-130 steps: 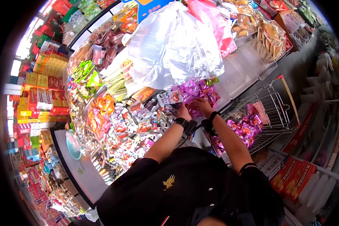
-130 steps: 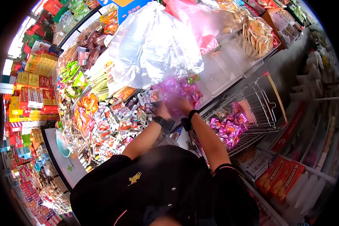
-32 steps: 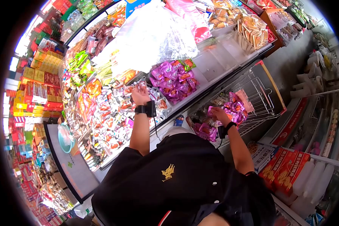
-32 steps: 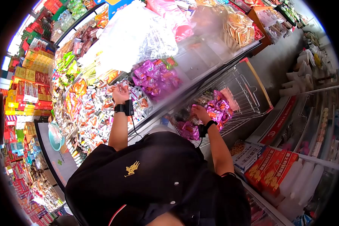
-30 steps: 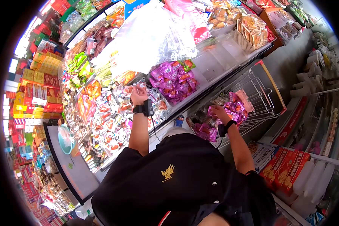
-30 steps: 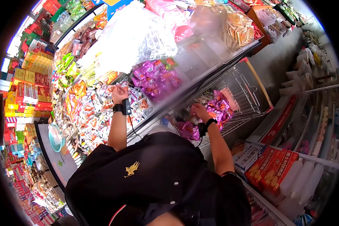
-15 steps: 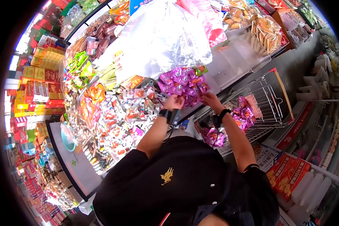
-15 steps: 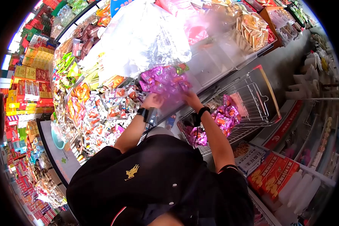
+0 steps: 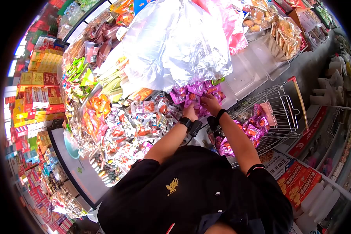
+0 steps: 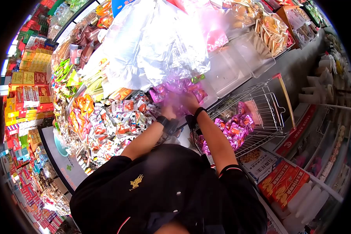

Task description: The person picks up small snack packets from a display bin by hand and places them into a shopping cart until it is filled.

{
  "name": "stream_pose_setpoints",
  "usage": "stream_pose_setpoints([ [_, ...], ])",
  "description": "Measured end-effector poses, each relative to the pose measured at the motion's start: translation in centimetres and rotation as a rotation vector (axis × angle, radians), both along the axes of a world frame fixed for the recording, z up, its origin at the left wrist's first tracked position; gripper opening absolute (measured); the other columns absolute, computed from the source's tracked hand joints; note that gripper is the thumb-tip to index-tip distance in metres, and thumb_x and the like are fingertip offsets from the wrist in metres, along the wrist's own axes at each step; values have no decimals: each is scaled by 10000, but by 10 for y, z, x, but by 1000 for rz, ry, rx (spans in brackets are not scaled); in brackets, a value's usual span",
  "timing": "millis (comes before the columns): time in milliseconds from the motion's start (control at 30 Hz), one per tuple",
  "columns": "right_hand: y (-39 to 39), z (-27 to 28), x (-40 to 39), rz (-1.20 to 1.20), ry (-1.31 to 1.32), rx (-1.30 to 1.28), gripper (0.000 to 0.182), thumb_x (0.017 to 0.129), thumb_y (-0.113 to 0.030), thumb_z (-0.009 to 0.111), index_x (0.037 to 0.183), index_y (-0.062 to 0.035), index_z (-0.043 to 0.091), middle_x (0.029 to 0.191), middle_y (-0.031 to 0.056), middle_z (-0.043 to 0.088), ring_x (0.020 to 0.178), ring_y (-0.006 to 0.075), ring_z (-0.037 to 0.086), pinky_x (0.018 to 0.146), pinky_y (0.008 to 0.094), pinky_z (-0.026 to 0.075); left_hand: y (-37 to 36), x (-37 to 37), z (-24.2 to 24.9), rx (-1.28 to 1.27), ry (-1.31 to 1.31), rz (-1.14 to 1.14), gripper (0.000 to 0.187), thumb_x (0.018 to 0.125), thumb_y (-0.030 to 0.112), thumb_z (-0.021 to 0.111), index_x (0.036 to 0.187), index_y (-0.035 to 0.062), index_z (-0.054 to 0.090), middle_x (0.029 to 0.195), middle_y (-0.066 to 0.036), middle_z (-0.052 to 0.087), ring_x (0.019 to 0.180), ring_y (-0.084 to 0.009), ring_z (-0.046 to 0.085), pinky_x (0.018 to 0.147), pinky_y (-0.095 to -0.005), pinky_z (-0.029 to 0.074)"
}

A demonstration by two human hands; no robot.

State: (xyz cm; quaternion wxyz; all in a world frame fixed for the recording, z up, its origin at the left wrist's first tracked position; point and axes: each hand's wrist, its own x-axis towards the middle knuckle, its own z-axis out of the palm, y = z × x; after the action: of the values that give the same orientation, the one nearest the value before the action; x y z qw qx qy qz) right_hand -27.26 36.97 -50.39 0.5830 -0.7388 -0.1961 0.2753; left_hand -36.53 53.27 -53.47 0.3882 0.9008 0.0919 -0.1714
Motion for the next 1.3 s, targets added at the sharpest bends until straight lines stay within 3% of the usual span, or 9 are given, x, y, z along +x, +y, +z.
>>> stream_pose_setpoints([
  [67,1,33,-4,-151,354,152,315,866,-106,588,1172,-40,549,957,58,614,848,152,592,738,283,496,-5,-8,9,5,-7,-74,588,744,186,662,1284,72,460,1013,-165,612,956,-316,597,831,-354,480],
  [233,-23,35,-11,-305,705,120,384,863,-131,606,1228,-54,515,965,50,617,788,141,592,689,273,494,-26,-30,34,-1515,376,659,177,922,109,483,1090,81,532,986,-70,597,903,-200,600,759,-343,504],
  [433,-82,48,-39,-357,624,96,367,862,-112,620,1198,-15,507,972,49,616,863,152,622,762,286,516,-35,-48,47,-965,39,99,129,831,29,551,935,7,625,877,-128,595,880,-255,595,783,-331,472],
  [600,-155,95,-92,-448,535,56,290,878,-132,613,1142,-43,533,973,42,613,870,137,623,752,271,514,-83,-44,58,-1239,604,525,210,844,121,611,1045,121,550,905,-14,621,787,-139,598,707,-286,502],
  [967,-313,69,-262,-796,740,-25,360,897,-239,576,1205,-63,517,874,19,568,777,134,574,698,273,494,-226,-94,78,-789,486,-394,178,894,198,483,1012,96,568,972,-50,612,886,-173,594,750,-326,495],
  [1133,-345,59,-301,-821,620,-48,420,895,-300,560,1247,-75,514,1043,54,586,973,161,556,769,304,481,-262,-108,18,-873,604,48,175,872,194,487,976,68,550,913,-52,574,890,-198,577,767,-375,462],
  [1200,-358,43,-310,-778,498,-152,414,892,-302,558,1232,-68,530,1033,55,584,960,162,557,768,304,482,-237,-108,-18,-304,-146,-741,138,860,172,494,930,59,532,841,-45,529,822,-207,546,686,-357,438],
  [1267,-366,31,-318,-821,506,-81,347,889,-278,555,1152,-52,566,948,41,599,848,135,569,710,280,485,-229,-101,-43,91,-508,-1134,120,865,166,500,913,59,524,834,-40,513,791,-205,527,658,-335,424],
  [1300,-371,23,-319,-819,545,-39,332,888,-272,555,1134,-49,569,926,34,601,817,126,568,696,273,485,-234,-103,-29,-179,-189,-884,117,868,168,509,913,62,523,843,-40,517,800,-204,534,661,-331,424],
])
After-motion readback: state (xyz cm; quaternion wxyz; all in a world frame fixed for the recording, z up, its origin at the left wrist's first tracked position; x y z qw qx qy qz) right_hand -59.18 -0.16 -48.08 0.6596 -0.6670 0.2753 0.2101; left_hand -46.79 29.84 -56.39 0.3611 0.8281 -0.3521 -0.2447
